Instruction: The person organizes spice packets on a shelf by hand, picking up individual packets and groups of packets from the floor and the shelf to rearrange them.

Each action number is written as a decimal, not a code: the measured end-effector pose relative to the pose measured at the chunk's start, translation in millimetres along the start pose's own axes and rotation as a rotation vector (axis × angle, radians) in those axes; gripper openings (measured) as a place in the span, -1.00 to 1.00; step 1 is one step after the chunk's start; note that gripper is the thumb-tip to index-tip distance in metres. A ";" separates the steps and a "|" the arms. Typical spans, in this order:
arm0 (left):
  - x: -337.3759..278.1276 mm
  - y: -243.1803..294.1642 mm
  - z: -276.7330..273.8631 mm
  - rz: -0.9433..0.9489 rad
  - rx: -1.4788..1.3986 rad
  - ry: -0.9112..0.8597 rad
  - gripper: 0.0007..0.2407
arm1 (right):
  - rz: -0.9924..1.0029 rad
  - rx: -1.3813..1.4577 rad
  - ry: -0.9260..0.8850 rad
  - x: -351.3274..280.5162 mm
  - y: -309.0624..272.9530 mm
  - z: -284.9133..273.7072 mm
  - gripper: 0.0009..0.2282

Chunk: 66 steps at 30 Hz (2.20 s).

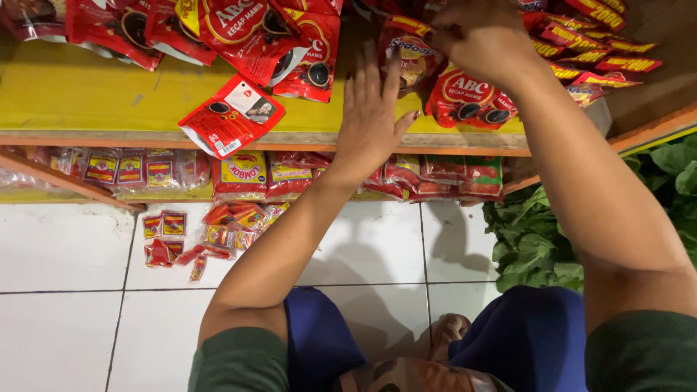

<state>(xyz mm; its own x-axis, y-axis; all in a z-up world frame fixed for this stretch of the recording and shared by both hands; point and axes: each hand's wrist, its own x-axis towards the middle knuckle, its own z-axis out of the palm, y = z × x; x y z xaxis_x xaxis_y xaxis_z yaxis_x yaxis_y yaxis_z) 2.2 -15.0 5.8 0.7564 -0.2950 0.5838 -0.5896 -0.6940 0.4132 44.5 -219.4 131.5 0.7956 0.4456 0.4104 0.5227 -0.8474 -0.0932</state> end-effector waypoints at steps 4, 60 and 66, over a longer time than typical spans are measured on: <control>-0.3 1.3 0.4 -0.016 0.000 -0.144 -0.18 | -0.135 -0.080 0.037 -8.0 12.2 -5.5 -0.87; -100.9 -46.8 -123.7 -0.321 -0.180 0.205 -0.41 | 0.020 0.802 0.625 -23.5 -159.3 136.1 -0.74; -148.7 -25.3 -127.0 -0.717 -1.168 0.376 -0.66 | -0.229 0.636 0.293 -87.9 -217.8 115.0 -0.50</control>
<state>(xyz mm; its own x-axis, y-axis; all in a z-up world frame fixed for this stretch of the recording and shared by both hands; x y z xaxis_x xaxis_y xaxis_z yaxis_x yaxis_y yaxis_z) -131.3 129.8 -2.7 0.9765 0.2016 0.0759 -0.1479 0.3710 0.9168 -104.0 -40.8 11.5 0.5769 0.4205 0.7002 0.8136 -0.3712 -0.4475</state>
